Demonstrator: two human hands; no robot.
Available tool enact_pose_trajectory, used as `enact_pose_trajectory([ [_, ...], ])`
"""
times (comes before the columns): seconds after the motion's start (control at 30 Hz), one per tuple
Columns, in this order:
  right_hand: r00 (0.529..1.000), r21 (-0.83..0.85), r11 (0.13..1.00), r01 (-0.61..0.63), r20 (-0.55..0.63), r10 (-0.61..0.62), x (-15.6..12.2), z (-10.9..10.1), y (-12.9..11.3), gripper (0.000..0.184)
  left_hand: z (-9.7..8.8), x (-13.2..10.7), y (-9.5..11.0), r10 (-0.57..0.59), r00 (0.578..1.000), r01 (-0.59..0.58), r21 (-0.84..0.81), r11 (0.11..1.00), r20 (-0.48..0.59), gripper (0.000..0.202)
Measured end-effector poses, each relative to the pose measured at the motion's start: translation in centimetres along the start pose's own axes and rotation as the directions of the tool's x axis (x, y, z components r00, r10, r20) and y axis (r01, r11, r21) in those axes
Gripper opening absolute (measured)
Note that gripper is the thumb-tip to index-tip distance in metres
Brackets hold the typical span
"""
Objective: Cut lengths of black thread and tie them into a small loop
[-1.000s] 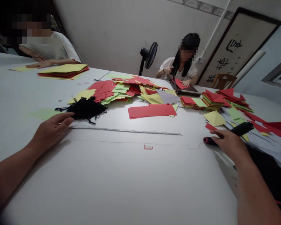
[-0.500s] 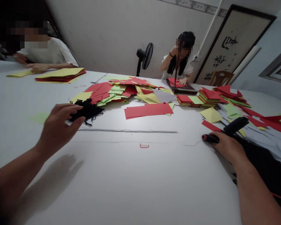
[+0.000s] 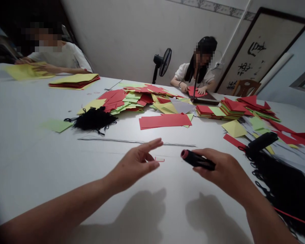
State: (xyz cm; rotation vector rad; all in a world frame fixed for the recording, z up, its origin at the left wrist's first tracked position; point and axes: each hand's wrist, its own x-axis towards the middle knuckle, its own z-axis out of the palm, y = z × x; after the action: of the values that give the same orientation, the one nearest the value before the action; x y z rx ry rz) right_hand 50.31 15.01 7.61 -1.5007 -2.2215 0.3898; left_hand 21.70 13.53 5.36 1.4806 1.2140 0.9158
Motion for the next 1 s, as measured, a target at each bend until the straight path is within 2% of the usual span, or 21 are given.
enact_pose_trajectory([
  [0.1,0.992,0.099,0.992,0.083,0.084,-0.091,-0.4,1.1,-2.6,0.034,1.4,-0.9,-1.3,-0.094,0.973,0.120,-0.111,0.987,0.212,0.089],
  [0.17,0.986,0.137,0.985,0.108,0.108,-0.124,-0.5,1.5,-3.5,0.035,1.9,-1.0,-2.1,-0.097,0.953,0.158,-0.198,0.967,0.287,0.096],
  [0.23,0.983,0.157,0.980,0.119,0.118,-0.138,-0.6,1.7,-4.0,0.036,2.0,-0.9,-2.5,-0.097,0.933,0.199,-0.274,0.941,0.347,0.088],
  [0.3,0.982,0.159,0.980,0.122,0.127,-0.143,-0.5,1.8,-4.1,0.036,1.9,-0.6,-2.4,-0.128,0.919,0.238,-0.266,0.934,0.374,0.057],
  [0.37,0.980,0.133,0.983,0.129,0.132,-0.146,-0.4,1.9,-4.0,0.036,1.7,-0.4,-2.2,-0.172,0.926,0.241,-0.177,0.954,0.336,0.021],
  [0.4,0.980,0.106,0.986,0.130,0.139,-0.144,-0.4,2.0,-3.9,0.037,1.4,-0.3,-2.1,-0.179,0.940,0.222,-0.121,0.968,0.290,0.014],
  [0.47,0.978,0.044,0.988,0.145,0.147,-0.150,-0.3,2.3,-3.6,0.038,0.8,0.0,-2.0,-0.144,0.973,0.146,0.002,0.989,0.178,0.015],
  [0.53,0.973,-0.013,0.984,0.178,0.149,-0.174,-0.4,2.6,-3.2,0.039,0.0,0.4,-2.0,-0.048,0.996,0.036,0.149,0.988,0.080,0.016],
  [0.6,0.968,-0.048,0.977,0.208,0.154,-0.199,-0.4,2.9,-2.7,0.041,-1.0,0.9,-2.3,0.071,0.997,-0.072,0.299,0.951,0.016,0.018],
  [0.7,0.966,-0.096,0.974,0.206,0.177,-0.187,-0.2,3.0,-2.0,0.042,-2.6,1.5,-2.6,0.215,0.976,-0.181,0.471,0.863,-0.018,0.020],
  [0.83,0.974,-0.169,0.979,0.110,0.215,-0.072,0.3,2.4,-0.9,0.041,-4.2,2.1,-2.9,0.308,0.951,-0.224,0.596,0.771,-0.041,0.020],
  [1.0,0.971,-0.233,0.971,-0.052,0.217,0.104,1.0,1.3,1.3,0.037,-5.3,2.6,-3.1,0.322,0.945,-0.199,0.675,0.711,-0.060,0.022],
])
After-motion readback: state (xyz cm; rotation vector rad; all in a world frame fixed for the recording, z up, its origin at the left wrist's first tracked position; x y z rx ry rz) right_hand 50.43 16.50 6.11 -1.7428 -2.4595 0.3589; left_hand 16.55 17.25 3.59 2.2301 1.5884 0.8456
